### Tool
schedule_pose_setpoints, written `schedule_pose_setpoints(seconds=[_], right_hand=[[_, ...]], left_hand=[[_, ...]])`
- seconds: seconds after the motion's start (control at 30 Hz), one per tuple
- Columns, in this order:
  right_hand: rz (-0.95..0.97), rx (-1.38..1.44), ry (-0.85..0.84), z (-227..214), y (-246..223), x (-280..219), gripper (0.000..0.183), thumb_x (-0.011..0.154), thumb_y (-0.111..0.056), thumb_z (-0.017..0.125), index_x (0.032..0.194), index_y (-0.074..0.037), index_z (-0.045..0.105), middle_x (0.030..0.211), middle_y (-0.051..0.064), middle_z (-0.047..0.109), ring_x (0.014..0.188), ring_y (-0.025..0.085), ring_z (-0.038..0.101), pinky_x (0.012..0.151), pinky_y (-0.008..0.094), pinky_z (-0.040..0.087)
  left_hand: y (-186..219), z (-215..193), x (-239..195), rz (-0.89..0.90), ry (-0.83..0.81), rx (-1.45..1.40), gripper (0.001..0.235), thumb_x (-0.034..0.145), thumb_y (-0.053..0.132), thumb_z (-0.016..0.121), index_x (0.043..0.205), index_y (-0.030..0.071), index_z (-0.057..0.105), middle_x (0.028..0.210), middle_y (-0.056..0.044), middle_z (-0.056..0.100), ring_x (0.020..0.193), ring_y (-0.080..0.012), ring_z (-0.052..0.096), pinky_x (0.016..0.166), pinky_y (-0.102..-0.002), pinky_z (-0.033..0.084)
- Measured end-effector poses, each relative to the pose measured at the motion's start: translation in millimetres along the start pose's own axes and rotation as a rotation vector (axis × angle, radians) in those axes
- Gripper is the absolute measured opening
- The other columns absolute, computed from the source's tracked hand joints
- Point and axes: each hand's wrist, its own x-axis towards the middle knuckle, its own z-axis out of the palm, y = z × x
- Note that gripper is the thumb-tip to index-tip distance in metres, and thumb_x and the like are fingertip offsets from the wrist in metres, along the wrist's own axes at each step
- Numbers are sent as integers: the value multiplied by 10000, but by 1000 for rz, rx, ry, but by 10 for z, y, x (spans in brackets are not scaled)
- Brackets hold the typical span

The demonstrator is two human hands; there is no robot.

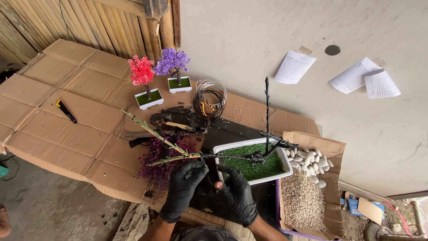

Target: The person is winding thin wire around branches to shape them for a decorative floral arrangement.

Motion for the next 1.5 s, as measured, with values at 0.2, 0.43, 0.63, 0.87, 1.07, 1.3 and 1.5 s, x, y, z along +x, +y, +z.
schedule_pose_setpoints(seconds=[0.2, 0.43, 0.63, 0.87, 1.07, 1.3, 1.5], right_hand=[[33, 190, -75, 187, 73, 280, 351, 949, -305, 652, 1228, -92, 671, 1159, 153, 674, 670, 190, 734, 333, 261, 640], [231, 812, 144, 561, 88, 458, 78, 855, -76, 805, 883, -5, 791, 846, 117, 775, 773, 231, 712, 712, 355, 605], [157, 719, 168, 583, -44, 435, 87, 879, -105, 792, 830, -34, 780, 801, 42, 734, 755, 154, 659, 691, 301, 546], [139, 891, 212, 756, 46, 403, 86, 849, -21, 790, 930, 5, 799, 914, 147, 800, 834, 243, 731, 796, 378, 605], [137, 752, 184, 698, 6, 452, 36, 869, -34, 778, 860, -4, 795, 839, 108, 780, 772, 202, 696, 725, 346, 578], [66, 658, 186, 652, 42, 497, 13, 879, -30, 770, 866, -28, 772, 874, 106, 779, 825, 212, 725, 794, 359, 608], [150, 756, 196, 719, 34, 354, 80, 852, -45, 794, 920, -6, 812, 954, 145, 810, 883, 236, 738, 809, 385, 618]], left_hand=[[-57, -37, -18, 41, 11, 149, 126, 865, 201, 796, 957, 119, 820, 948, -6, 835, 929, -175, 758, 859, -347, 600], [73, -47, -12, 88, -93, 75, 143, 921, 165, 740, 1023, 116, 828, 967, 0, 829, 909, -124, 727, 806, -298, 574], [121, -221, 12, 65, -37, 93, 229, 882, 252, 778, 1058, 105, 775, 1001, -37, 802, 968, -183, 740, 866, -351, 598], [-10, -177, 98, 169, 179, -142, 212, 936, 254, 747, 791, 99, 761, 726, 66, 617, 750, -93, 569, 709, -349, 516], [-156, -15, 133, 97, 197, -466, 204, 882, 96, 776, 1085, 72, 786, 1118, -89, 800, 1085, -241, 747, 1022, -399, 599], [16, 26, 139, 183, 182, -404, 462, 880, 92, 776, 1320, 148, 646, 1130, -92, 804, 1112, -284, 763, 1091, -463, 586], [-14, 19, 134, 175, 136, -336, 125, 885, 65, 772, 1009, 61, 784, 1025, -92, 810, 999, -260, 778, 942, -410, 647]])
